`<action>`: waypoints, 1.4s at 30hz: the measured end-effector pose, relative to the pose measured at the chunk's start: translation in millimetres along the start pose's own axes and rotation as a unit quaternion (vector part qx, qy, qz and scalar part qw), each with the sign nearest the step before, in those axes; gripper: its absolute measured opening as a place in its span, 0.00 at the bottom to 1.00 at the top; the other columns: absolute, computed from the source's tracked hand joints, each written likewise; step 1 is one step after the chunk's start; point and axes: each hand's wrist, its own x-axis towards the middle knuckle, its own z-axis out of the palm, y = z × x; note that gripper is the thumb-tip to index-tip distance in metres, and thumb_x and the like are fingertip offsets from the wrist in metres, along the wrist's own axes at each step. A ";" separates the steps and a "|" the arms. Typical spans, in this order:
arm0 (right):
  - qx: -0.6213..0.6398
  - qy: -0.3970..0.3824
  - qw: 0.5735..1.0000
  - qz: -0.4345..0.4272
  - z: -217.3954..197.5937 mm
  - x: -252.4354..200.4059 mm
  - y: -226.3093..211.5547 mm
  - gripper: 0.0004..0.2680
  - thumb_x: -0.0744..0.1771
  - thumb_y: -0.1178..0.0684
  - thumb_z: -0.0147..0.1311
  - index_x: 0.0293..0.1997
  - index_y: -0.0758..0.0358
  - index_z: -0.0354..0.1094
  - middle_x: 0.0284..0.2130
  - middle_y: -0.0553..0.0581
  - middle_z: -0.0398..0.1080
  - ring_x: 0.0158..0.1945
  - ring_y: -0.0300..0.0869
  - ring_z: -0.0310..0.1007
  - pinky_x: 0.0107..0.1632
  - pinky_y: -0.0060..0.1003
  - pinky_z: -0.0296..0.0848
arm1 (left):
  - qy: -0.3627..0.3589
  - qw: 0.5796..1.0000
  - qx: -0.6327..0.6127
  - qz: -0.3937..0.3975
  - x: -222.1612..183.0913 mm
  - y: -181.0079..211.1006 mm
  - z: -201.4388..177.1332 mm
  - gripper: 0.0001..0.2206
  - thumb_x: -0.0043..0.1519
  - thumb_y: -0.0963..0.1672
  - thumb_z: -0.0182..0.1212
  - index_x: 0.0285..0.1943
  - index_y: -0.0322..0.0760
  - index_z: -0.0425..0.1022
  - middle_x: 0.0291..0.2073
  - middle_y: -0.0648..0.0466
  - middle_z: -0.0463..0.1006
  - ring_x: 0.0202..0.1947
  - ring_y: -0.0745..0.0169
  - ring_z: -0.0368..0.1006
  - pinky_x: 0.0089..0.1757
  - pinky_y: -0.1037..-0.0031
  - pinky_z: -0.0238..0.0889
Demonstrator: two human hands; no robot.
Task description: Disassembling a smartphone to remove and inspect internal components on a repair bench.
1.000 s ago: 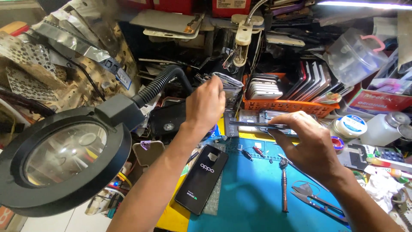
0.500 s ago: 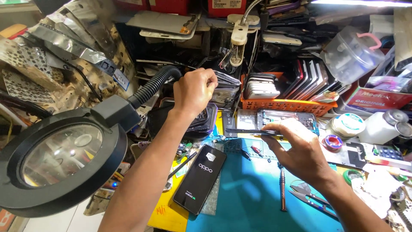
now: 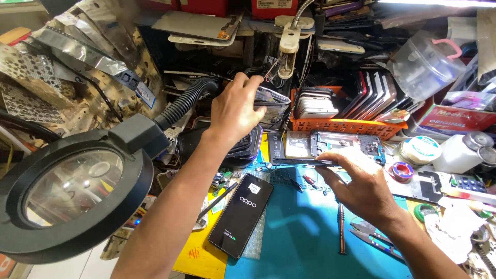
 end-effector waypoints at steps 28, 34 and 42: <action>-0.054 0.051 0.989 -0.128 28.0 151.9 -16.3 0.08 0.68 0.60 0.62 0.50 0.66 0.71 0.42 0.62 0.77 0.44 0.51 0.74 0.45 0.45 0.73 | 0.134 0.971 0.190 0.052 94.7 -36.3 52.9 0.29 0.34 0.53 0.86 0.43 0.43 0.81 0.33 0.54 0.81 0.34 0.48 0.78 0.24 0.60 0.69; -0.139 0.000 0.988 -0.069 62.1 177.7 0.4 0.12 0.65 0.55 0.63 0.52 0.62 0.70 0.37 0.60 0.75 0.38 0.55 0.72 0.38 0.50 0.71 | 0.019 0.992 0.125 -0.013 96.3 -30.9 35.3 0.14 0.54 0.38 0.68 0.48 0.44 0.77 0.38 0.51 0.79 0.33 0.42 0.79 0.29 0.56 0.70; -0.388 0.034 0.918 -0.075 93.4 162.2 9.9 0.10 0.61 0.51 0.59 0.43 0.52 0.68 0.34 0.56 0.68 0.36 0.55 0.71 0.35 0.52 0.69 | 0.015 0.994 0.109 0.021 97.0 -37.7 39.4 0.19 0.48 0.46 0.79 0.44 0.41 0.76 0.39 0.48 0.79 0.33 0.37 0.79 0.27 0.53 0.71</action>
